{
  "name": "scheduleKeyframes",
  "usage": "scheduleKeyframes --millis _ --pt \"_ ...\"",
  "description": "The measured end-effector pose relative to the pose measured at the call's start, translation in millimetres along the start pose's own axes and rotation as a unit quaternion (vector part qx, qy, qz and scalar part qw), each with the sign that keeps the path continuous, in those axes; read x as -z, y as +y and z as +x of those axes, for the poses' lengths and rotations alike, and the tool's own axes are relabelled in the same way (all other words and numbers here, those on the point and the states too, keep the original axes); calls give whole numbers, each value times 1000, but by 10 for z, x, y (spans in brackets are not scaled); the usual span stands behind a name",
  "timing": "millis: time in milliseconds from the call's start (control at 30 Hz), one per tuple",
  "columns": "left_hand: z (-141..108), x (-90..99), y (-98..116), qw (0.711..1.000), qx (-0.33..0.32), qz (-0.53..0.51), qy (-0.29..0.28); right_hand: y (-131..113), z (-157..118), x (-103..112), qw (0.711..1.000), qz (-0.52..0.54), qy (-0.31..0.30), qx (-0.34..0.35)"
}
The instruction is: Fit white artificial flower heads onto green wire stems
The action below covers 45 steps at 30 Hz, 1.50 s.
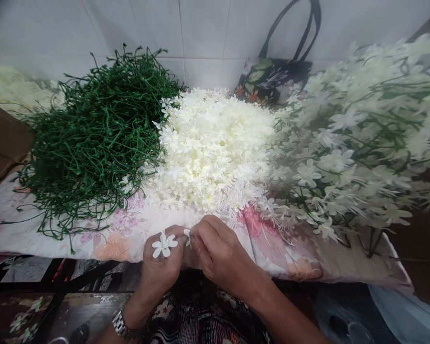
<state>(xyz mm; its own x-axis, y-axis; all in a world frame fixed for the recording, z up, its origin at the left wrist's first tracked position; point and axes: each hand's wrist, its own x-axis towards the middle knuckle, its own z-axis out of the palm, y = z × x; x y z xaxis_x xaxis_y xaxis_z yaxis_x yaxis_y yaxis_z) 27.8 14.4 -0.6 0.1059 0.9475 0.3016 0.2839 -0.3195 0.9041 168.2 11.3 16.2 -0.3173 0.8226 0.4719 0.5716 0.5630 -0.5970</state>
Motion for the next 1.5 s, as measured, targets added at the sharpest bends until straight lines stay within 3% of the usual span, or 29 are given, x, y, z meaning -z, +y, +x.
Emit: scheduleKeyframes --millis 133,267,400,600,933,1100,1233,1367,1500 --pt "35 56 30 988 122 -92 -3 -39 41 131 1000 4 -12 6" --pt "24 105 22 951 211 -224 -17 -84 77 293 997 -47 34 47" --pt "5 122 24 930 234 -279 -50 -111 106 312 994 -52 18 91" --pt "46 115 87 924 250 -282 -61 -93 99 215 990 -69 -22 125" --pt "66 61 76 947 247 -201 -49 -22 68 173 979 -126 -63 146" --pt "73 66 104 953 245 -179 -21 -31 84 171 979 -120 -93 133" --pt "42 60 56 948 243 -202 -39 -20 91 188 989 -78 -87 91" --pt "-22 51 10 959 198 -204 -9 -36 84 241 997 9 -59 38" --pt "-66 68 57 993 87 -54 53 -78 78 253 998 20 -53 20"
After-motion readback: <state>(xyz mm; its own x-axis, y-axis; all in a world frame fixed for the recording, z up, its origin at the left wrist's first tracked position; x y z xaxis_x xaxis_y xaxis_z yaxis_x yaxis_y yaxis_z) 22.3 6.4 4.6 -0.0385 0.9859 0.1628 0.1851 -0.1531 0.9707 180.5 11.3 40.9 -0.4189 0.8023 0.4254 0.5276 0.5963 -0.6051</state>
